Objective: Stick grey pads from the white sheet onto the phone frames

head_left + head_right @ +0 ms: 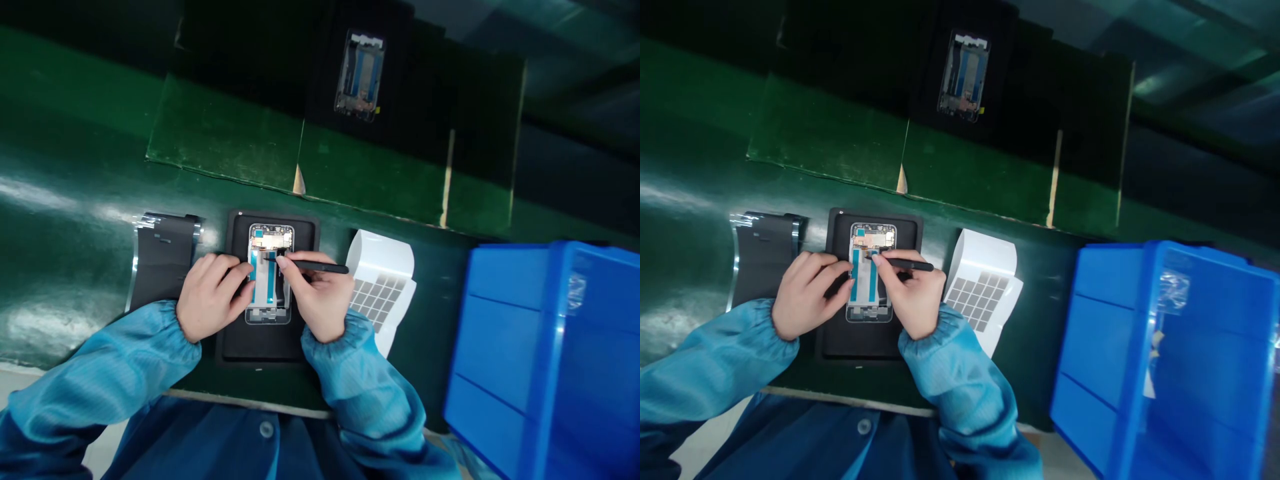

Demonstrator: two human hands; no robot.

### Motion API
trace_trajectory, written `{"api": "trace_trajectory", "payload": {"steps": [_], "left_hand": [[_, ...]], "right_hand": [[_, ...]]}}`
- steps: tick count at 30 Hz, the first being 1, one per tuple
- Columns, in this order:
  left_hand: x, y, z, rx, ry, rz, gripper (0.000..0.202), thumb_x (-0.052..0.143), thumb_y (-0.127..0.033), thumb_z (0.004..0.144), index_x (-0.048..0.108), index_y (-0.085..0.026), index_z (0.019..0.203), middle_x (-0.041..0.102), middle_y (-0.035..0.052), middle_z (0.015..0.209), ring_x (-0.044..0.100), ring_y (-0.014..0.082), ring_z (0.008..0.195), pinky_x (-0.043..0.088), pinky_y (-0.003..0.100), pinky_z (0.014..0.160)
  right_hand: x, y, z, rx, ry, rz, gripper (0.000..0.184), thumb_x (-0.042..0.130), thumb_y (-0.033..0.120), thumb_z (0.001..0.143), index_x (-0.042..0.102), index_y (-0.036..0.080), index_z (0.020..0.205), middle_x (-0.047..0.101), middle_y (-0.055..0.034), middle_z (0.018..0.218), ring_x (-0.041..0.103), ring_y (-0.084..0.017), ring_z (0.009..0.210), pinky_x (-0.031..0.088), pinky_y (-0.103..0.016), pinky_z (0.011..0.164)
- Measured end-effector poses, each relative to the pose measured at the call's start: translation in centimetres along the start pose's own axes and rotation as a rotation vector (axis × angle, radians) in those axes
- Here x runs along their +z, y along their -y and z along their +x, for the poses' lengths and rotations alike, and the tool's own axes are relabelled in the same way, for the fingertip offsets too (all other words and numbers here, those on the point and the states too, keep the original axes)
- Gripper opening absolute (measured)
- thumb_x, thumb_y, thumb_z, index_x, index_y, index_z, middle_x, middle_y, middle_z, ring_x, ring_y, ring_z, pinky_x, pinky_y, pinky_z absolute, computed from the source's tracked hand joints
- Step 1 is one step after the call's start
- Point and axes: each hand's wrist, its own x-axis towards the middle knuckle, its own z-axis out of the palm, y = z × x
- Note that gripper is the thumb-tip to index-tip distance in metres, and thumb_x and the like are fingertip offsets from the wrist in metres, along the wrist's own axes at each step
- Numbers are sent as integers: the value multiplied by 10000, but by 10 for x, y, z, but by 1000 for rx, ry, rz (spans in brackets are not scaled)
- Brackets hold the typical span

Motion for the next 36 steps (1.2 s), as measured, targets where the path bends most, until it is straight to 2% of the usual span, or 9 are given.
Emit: {"api": "trace_trajectory", "payload": {"steps": [6,15,28,36], "left_hand": [[1,1,0,4,4,3,178,634,-236,917,669,-147,1068,653,92,951,574,228,835,474,367,718],[0,1,-2,-12,28,15,171,619,-248,924,672,-173,1067,658,91,961,586,225,845,476,364,736],[0,0,-1,-14,17,21,170,621,-251,929,676,-167,1065,654,90,963,582,222,851,467,357,732],[-3,-1,2,-19,78,110,347,599,-317,944,665,-173,1252,609,117,1032,523,244,858,418,382,717]], "right_hand": [[0,0,0,-7,-4,8,90,823,277,819,764,226,864,758,-2,790,700,-163,650,579,-271,581],[0,3,0,29,3,-32,139,812,350,825,765,223,857,760,-25,788,718,-193,659,590,-293,571],[1,3,0,5,-1,-28,102,821,302,820,764,227,859,760,-9,785,718,-178,661,583,-276,577],[0,0,0,1,13,-53,116,816,332,830,766,237,874,764,-12,809,728,-187,689,599,-288,601]]}}
